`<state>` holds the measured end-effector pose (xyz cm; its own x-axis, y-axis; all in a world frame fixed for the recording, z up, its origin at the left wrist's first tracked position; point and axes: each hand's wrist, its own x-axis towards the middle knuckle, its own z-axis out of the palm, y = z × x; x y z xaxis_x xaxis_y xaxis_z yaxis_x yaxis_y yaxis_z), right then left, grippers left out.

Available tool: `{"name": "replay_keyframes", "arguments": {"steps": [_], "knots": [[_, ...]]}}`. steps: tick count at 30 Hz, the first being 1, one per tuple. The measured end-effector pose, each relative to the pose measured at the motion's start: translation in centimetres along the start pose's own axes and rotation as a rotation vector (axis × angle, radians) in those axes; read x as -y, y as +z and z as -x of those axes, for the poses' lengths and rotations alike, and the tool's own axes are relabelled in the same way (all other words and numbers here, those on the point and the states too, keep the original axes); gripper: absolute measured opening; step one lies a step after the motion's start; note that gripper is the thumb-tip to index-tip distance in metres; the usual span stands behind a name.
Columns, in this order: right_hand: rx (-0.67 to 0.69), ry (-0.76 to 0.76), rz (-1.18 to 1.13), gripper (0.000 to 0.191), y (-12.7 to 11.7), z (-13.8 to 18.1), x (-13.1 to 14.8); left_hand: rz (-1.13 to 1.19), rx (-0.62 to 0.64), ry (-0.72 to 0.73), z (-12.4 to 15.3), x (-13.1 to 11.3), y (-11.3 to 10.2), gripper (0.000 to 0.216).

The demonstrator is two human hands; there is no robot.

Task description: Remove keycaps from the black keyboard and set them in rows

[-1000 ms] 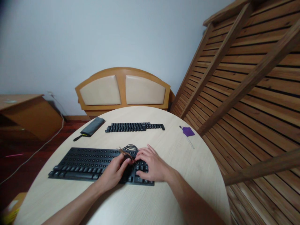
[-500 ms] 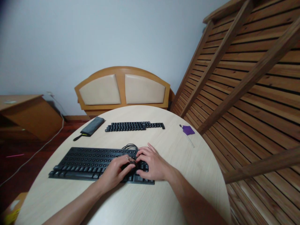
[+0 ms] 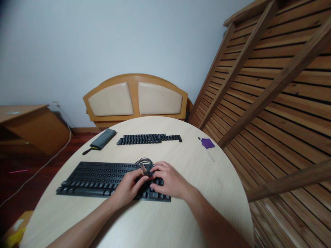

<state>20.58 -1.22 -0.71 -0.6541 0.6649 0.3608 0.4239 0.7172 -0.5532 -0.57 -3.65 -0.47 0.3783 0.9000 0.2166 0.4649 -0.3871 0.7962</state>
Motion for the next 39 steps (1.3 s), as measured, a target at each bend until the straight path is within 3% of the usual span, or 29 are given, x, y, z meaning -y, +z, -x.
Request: {"name": "replay_keyframes", "arguments": {"steps": [12, 20, 28, 39], "knots": [[-0.076, 0.035, -0.060, 0.015, 0.5, -0.1, -0.1, 0.194, -0.078, -0.091, -0.1, 1.0, 0.4, 0.029], [-0.131, 0.135, -0.048, 0.021, 1.1, 0.0, 0.4, 0.020, -0.168, -0.069, -0.2, 1.0, 0.6, 0.028], [-0.091, 0.015, 0.055, 0.010, 1.0, -0.2, 0.6, -0.062, -0.167, -0.099, 0.0, 0.6, 0.5, 0.027], [-0.121, 0.085, -0.134, 0.013, 0.6, -0.1, 0.2, -0.072, -0.177, -0.114, 0.1, 0.9, 0.8, 0.027]]}}
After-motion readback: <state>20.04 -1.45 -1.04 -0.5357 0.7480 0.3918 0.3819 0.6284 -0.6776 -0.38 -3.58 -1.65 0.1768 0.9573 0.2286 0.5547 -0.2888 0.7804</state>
